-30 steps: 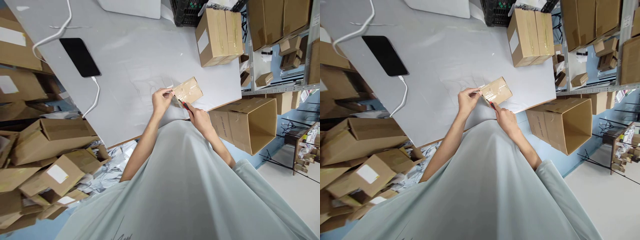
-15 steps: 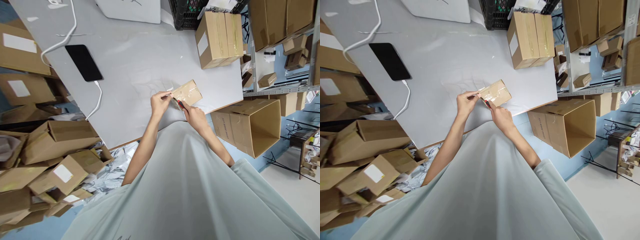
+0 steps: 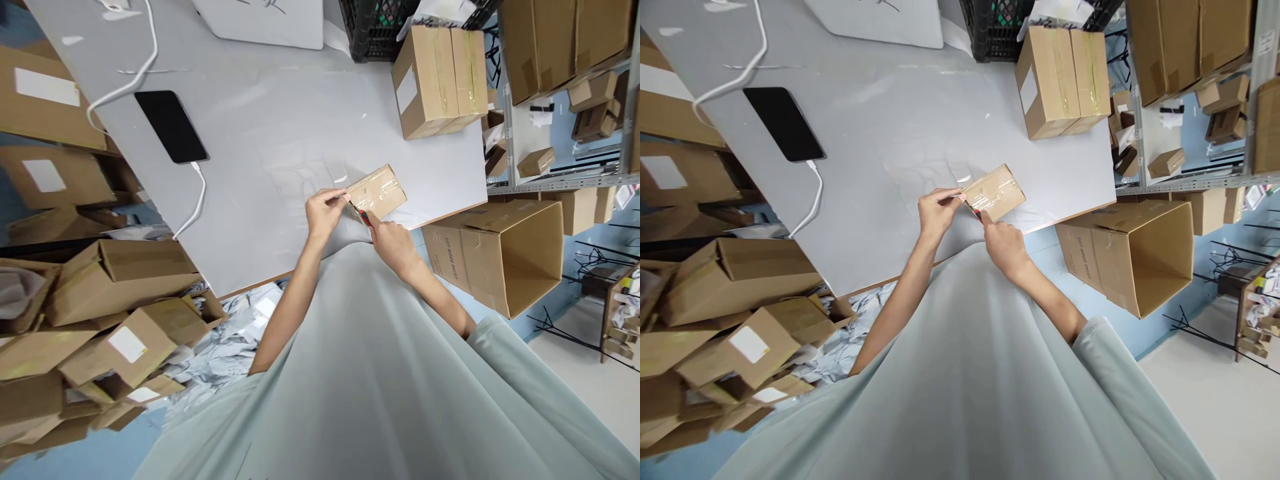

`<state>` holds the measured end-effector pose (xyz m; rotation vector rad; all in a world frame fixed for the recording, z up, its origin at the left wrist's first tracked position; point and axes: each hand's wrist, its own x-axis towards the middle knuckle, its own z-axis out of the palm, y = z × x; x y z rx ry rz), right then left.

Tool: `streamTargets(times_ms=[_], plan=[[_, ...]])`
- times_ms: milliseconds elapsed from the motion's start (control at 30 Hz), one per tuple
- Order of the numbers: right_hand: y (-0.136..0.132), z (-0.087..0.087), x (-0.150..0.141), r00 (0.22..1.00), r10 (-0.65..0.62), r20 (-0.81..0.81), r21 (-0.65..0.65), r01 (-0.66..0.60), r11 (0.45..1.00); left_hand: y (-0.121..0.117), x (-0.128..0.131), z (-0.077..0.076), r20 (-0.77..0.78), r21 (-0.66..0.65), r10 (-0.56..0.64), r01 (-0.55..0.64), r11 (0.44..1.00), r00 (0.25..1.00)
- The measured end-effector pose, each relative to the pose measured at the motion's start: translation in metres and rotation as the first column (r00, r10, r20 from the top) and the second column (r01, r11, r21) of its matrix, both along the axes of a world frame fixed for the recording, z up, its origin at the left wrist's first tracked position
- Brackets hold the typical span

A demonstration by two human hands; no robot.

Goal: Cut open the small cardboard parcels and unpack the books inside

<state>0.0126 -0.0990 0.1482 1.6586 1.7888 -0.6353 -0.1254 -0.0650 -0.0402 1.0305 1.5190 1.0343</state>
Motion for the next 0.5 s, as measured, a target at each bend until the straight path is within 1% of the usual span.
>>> streamTargets(times_ms=[133,267,500], plan=[[-0.008,0.003,0.004,1.0,0.012,0.023,-0.018,-0.012,1.0,-0.001,0.001,0.001,0.012,0.004,0.031,-0.031,1.0,0.999],[-0.014,0.003,0.013,1.0,-0.017,0.011,-0.039,0.018,0.999,0.0,-0.001,0.002,0.013,0.0,0.054,-0.054,0.999,0.998],[-0.017,-0.023,0.021,0.999,-0.031,-0.017,-0.015,0.031,0.999,0.0,0.0,0.005,0.04,-0.015,0.012,-0.012,1.0,0.999]])
